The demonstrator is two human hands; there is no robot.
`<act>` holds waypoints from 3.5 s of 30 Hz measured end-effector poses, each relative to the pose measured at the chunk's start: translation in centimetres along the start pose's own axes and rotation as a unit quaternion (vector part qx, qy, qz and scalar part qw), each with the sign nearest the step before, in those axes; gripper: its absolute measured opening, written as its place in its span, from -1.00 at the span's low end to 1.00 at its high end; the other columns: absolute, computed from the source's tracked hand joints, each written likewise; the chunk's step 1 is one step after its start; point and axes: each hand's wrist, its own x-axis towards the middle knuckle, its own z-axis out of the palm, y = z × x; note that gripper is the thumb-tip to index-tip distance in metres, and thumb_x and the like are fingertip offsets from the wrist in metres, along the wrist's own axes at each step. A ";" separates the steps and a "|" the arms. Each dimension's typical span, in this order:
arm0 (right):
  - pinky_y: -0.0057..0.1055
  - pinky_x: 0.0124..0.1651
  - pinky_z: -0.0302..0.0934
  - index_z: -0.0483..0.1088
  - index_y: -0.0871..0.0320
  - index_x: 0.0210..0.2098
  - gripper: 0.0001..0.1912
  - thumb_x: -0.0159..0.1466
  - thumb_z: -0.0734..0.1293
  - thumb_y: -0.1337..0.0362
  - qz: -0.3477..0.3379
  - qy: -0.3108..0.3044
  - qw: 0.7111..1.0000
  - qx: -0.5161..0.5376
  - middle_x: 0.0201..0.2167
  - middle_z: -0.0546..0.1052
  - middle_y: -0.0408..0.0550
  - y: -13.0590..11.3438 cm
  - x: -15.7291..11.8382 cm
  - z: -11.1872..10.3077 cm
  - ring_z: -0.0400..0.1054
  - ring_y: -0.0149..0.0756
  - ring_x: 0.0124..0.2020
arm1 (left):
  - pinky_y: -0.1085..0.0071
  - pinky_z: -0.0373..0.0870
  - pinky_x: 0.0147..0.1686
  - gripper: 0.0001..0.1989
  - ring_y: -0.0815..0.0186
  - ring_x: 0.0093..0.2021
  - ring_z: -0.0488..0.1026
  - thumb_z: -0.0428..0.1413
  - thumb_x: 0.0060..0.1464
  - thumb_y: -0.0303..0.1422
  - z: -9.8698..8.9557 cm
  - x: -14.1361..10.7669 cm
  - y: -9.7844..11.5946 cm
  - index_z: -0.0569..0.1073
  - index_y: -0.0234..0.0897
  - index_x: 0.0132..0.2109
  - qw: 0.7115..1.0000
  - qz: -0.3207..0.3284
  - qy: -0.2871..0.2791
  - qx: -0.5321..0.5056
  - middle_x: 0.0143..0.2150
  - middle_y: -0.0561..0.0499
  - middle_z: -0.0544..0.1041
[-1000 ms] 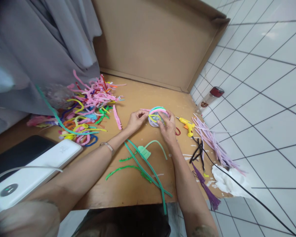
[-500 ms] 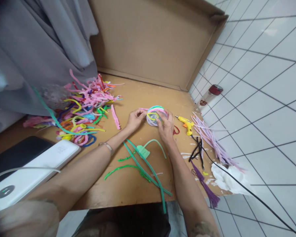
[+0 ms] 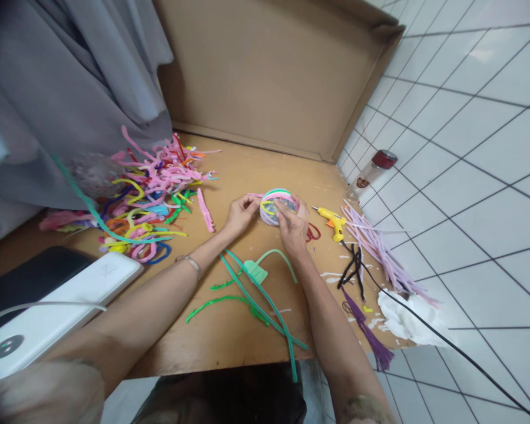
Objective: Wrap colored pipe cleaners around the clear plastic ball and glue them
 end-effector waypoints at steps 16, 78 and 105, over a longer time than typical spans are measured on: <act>-0.02 0.28 0.19 0.59 -0.03 0.01 -0.67 0.39 0.24 0.15 0.010 -0.018 0.998 -0.059 0.15 0.39 0.09 -1.0 0.2 0.3 0.27 -0.05 0.20 | 0.40 0.41 -0.19 -0.89 0.31 -0.27 0.50 0.13 0.12 -0.34 0.3 0.2 -0.3 0.47 -0.28 -0.34 1.000 -0.006 0.013 -0.012 -0.26 -0.06 0.62; 0.15 0.36 0.17 0.55 -0.07 0.05 -0.58 0.38 0.15 0.34 -0.078 -0.070 0.994 -0.039 0.39 0.25 -0.04 -1.9 0.1 0.3 0.10 -0.05 0.44 | 0.19 0.43 0.06 -0.60 0.11 -0.07 0.55 0.02 0.31 -0.17 -0.6 -1.4 1.4 0.56 -0.31 0.09 0.975 0.101 -0.008 0.199 -0.04 -0.21 0.64; 0.06 0.38 0.10 0.62 0.00 -0.10 -0.73 0.34 0.30 0.16 0.023 -0.009 0.997 0.078 0.24 0.38 0.04 -0.2 0.0 0.0 0.24 -0.05 0.31 | 0.34 0.49 -0.10 -0.71 0.33 -0.25 0.56 0.39 -0.18 -0.29 0.5 0.1 -0.5 0.62 -0.32 -0.26 0.974 -0.121 0.010 -0.193 -0.18 -0.06 0.65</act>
